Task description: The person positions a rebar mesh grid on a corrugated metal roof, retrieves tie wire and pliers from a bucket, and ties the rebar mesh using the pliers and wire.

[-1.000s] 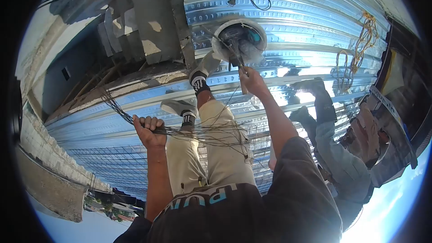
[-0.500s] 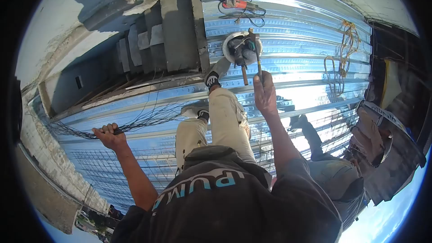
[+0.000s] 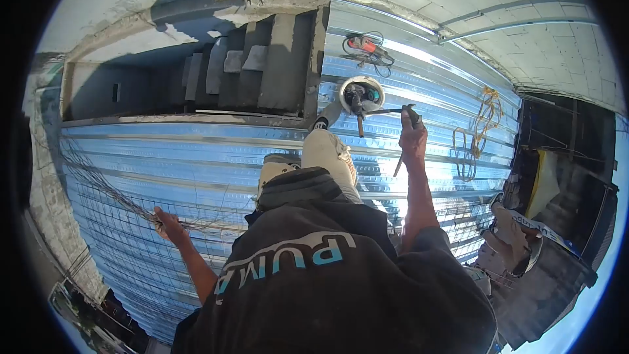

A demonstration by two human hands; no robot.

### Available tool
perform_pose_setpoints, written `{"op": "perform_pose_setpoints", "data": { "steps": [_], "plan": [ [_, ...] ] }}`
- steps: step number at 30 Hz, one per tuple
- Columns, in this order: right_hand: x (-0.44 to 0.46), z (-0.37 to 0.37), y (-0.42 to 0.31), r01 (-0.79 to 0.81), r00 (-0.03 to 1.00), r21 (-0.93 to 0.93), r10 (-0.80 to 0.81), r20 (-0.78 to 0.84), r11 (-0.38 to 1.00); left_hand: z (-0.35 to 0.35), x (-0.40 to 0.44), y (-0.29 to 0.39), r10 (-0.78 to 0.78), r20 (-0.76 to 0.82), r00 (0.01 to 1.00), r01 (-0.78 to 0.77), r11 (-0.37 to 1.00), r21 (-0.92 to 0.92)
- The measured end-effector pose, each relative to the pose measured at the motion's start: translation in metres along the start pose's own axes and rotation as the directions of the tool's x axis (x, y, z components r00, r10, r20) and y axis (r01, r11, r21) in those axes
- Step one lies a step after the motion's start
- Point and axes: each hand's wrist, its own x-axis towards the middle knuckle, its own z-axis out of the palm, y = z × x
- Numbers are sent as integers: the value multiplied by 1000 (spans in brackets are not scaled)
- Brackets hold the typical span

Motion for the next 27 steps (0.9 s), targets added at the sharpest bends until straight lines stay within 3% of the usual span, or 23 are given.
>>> {"op": "perform_pose_setpoints", "data": {
  "steps": [1,2,4,7,10,11,14,15,16,18,19,20,22,24,27],
  "plan": [
    [-9,6,-18,-40,993,-44,45,112,998,-16,-4,-17,12,30,999,-13,1000,5],
    [-11,16,-22,-60,983,-64,70,170,996,-18,-28,-7,-138,-48,989,143,984,109],
    [-20,36,-49,-10,932,-79,38,360,997,-36,-41,-31,12,-31,999,-6,986,164],
    [-35,83,-94,63,796,-24,-36,604,998,-53,-65,-32,-48,-76,996,61,981,186],
    [-49,138,-128,26,663,135,-119,739,990,-70,-78,-63,-98,-83,992,106,990,89],
    [-40,166,-128,-69,664,214,-115,739,974,-78,-85,-68,-107,-91,990,112,992,53],
    [-85,225,-175,-176,613,86,41,789,981,-94,-104,-67,-161,-200,966,170,985,26],
    [-121,236,-197,-140,589,44,47,807,989,-96,-106,-79,-111,-215,970,117,993,17],
    [-123,251,-201,-47,489,-13,34,872,999,-101,-112,-89,-68,-280,957,94,992,81],
    [-148,279,-209,-32,375,-46,55,925,998,-106,-123,-70,18,-396,918,73,974,214],
    [-158,293,-211,47,244,-32,20,970,998,-108,-119,-106,207,-379,902,-124,965,231],
    [-172,309,-214,143,148,-40,19,989,989,-112,-120,-100,43,-375,926,-16,997,74],
    [-201,345,-218,515,82,-115,84,993,849,-122,-120,-73,-264,-273,925,202,951,-235],
    [-265,365,-226,772,-51,11,45,998,636,-126,-114,-59,-241,-312,919,201,967,-155],
    [-347,390,-229,835,-300,200,120,946,513,-141,-114,-19,-237,-341,910,236,971,-42]
  ]
}}
